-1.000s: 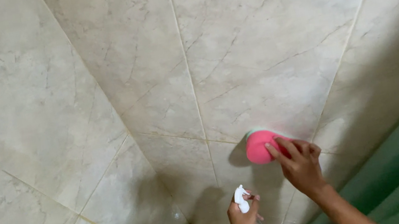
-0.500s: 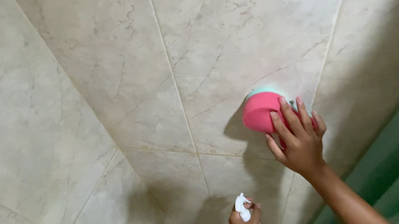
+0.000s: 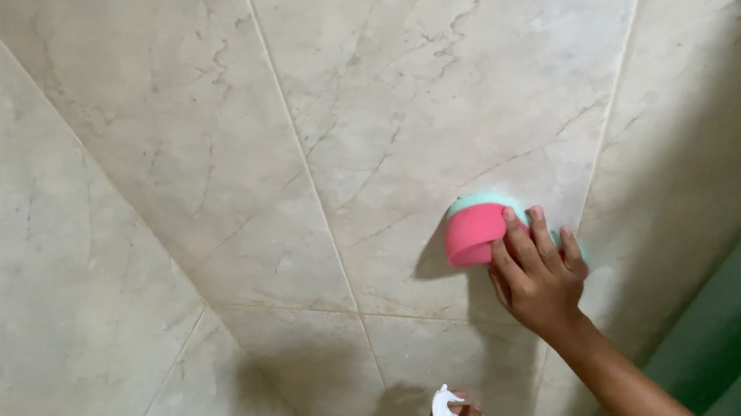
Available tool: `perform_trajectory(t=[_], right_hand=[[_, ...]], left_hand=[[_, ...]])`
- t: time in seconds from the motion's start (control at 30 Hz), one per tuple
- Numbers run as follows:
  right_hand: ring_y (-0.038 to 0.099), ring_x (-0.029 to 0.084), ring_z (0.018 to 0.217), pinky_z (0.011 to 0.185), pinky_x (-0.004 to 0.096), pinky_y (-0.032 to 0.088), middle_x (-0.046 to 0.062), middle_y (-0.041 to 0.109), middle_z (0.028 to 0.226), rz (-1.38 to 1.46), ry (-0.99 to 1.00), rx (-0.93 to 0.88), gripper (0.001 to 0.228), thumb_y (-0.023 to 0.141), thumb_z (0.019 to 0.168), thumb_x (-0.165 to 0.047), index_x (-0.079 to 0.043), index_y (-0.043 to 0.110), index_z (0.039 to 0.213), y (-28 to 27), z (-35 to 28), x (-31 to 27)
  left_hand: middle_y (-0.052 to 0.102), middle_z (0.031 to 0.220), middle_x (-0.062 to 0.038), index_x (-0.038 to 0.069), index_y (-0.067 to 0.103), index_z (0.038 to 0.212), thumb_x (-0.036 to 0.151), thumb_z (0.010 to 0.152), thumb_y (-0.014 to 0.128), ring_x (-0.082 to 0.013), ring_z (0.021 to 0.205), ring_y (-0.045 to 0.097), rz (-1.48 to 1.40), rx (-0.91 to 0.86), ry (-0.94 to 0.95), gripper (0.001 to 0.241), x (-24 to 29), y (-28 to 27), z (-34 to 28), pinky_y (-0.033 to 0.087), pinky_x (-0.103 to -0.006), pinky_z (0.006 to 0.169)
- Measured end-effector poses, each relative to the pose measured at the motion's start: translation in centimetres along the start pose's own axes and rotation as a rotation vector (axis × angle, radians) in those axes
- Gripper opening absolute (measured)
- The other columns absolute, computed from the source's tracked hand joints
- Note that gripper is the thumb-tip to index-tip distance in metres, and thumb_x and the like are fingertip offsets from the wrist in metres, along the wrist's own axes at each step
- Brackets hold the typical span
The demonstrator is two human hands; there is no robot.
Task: The person sprays a cleaning solution onto the tiled wall and scrubs the surface with a pink sponge. They repeatedly apply the spray and wipe the tiles in a circular motion to clean the grout lines and tile faces.
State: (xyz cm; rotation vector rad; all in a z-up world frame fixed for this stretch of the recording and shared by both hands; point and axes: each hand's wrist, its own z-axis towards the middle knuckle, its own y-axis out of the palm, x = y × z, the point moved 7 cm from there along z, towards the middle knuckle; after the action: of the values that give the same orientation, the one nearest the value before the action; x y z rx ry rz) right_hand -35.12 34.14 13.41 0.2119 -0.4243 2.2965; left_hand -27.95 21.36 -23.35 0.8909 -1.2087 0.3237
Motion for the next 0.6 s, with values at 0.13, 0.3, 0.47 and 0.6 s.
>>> perform_trajectory(t=[0.13, 0.3, 0.47, 0.6], right_hand=[[0.051, 0.032, 0.144, 0.126, 0.05, 0.017, 0.01, 0.061, 0.15, -0.088, -0.022, 0.054, 0.023, 0.072, 0.096, -0.03, -0.017, 0.075, 0.114, 0.0, -0.5, -0.1], [0.051, 0.033, 0.142, 0.124, 0.052, 0.009, 0.013, 0.062, 0.148, -0.051, -0.03, 0.02, 0.033, 0.068, 0.094, -0.032, -0.013, 0.075, 0.12, -0.7, 0.0, -0.3], [0.05, 0.034, 0.142, 0.123, 0.051, 0.015, 0.014, 0.061, 0.149, 0.003, -0.035, -0.007, 0.034, 0.067, 0.096, -0.032, -0.012, 0.074, 0.122, -0.8, -1.0, -0.6], [0.05, 0.031, 0.142, 0.12, 0.05, 0.021, 0.011, 0.059, 0.15, 0.109, -0.078, -0.081, 0.033, 0.066, 0.096, -0.029, -0.013, 0.072, 0.125, 0.0, -3.5, -2.4]], left_hand=[[0.068, 0.071, -0.011, 0.0, 0.065, 0.108, -0.004, 0.083, 0.073, -0.0177, 0.045, 0.06, -0.016, 0.05, -0.095, 0.027, 3.8, 1.5, -1.5, 0.05, -0.033, 0.04], [0.07, 0.075, -0.011, 0.0, 0.065, 0.11, -0.003, 0.084, 0.072, -0.0166, 0.052, 0.064, -0.007, 0.017, -0.075, 0.027, 4.6, 1.6, -1.7, 0.053, -0.0333, 0.041], [0.071, 0.078, -0.011, -0.002, 0.066, 0.11, -0.004, 0.084, 0.074, -0.0151, 0.061, 0.068, 0.051, 0.027, -0.034, 0.027, 2.6, -0.3, -2.1, 0.055, -0.0318, 0.044], [0.071, 0.077, -0.012, -0.002, 0.067, 0.111, -0.004, 0.084, 0.072, -0.0162, 0.061, 0.067, 0.056, 0.054, -0.059, 0.027, 3.8, -1.0, -3.4, 0.055, -0.0321, 0.044]])
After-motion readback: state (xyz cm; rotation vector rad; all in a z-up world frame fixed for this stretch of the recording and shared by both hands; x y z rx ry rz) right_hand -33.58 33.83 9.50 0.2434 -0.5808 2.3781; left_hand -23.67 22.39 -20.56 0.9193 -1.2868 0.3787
